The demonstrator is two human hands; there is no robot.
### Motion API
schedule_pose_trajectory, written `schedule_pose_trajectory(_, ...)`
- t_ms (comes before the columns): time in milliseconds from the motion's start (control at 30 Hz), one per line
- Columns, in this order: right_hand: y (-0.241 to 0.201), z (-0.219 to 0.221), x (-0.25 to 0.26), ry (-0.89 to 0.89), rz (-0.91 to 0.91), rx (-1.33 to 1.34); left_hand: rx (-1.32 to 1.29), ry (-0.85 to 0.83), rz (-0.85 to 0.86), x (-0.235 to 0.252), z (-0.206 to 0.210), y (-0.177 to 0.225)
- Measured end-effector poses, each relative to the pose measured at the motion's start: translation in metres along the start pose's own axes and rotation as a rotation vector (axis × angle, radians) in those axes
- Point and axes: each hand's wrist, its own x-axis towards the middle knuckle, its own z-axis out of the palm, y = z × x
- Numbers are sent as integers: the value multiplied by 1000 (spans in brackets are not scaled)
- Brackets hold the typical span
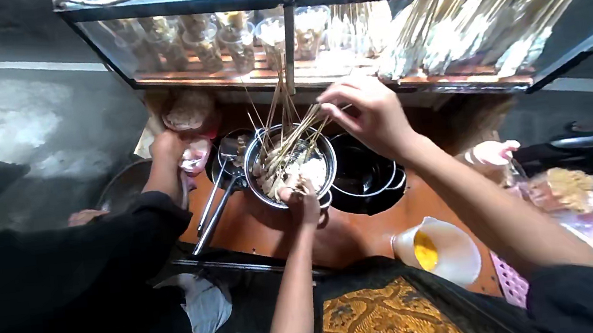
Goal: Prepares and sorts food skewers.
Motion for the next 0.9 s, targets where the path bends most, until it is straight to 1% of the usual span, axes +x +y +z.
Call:
schedule_pose_trajectory(33,-7,-10,-30,90,66,52,-34,43,-46,6,-1,6)
schedule_pose_trajectory(67,-13,-17,-63,144,137,76,-70,80,-56,12,-1,15)
schedule_pose_trajectory(100,-18,-22,-96,166,216,64,-106,93,-41,18,-2,25)
schedule_pose_trajectory(133,-23,-27,-130,154,303,13,-135,69,-20,23,-3,35)
schedule_pose_trajectory(233,-39,-44,-214,23,595,-219,-249,-85,58,39,-2,48)
schedule_pose_trajectory(300,-50,-54,-257,-96,857,-288,-294,-156,81,46,1,49)
schedule_pose_trajectory(367,-58,-60,-292,-185,1107,-267,-325,-151,122,54,5,50)
schedule_pose_trajectory(433,-68,-60,-316,-213,1272,-235,-327,-134,167,64,8,52)
schedule_pose_trajectory(500,-79,-56,-321,-187,1313,-253,-340,-145,174,73,9,55)
schedule_pose_trajectory(633,-100,-36,-296,9,1140,-342,-445,-238,161,84,-5,64)
schedule_pose_trajectory(700,-109,-26,-283,107,1077,-287,-485,-297,177,83,-13,68)
schedule_pose_trajectory(733,-115,-22,-275,152,1078,-192,-508,-326,190,82,-16,70)
schedule_pose_trajectory(767,-122,-19,-263,178,1125,-24,-536,-355,200,78,-19,72)
schedule_pose_trajectory(800,-129,-18,-248,195,1209,244,-556,-391,210,74,-23,75)
schedule_pose_trajectory(833,-136,-18,-229,195,1306,599,-571,-437,225,68,-26,78)
schedule_pose_trajectory(900,-144,-16,-188,104,1434,1313,-564,-540,267,51,-35,85)
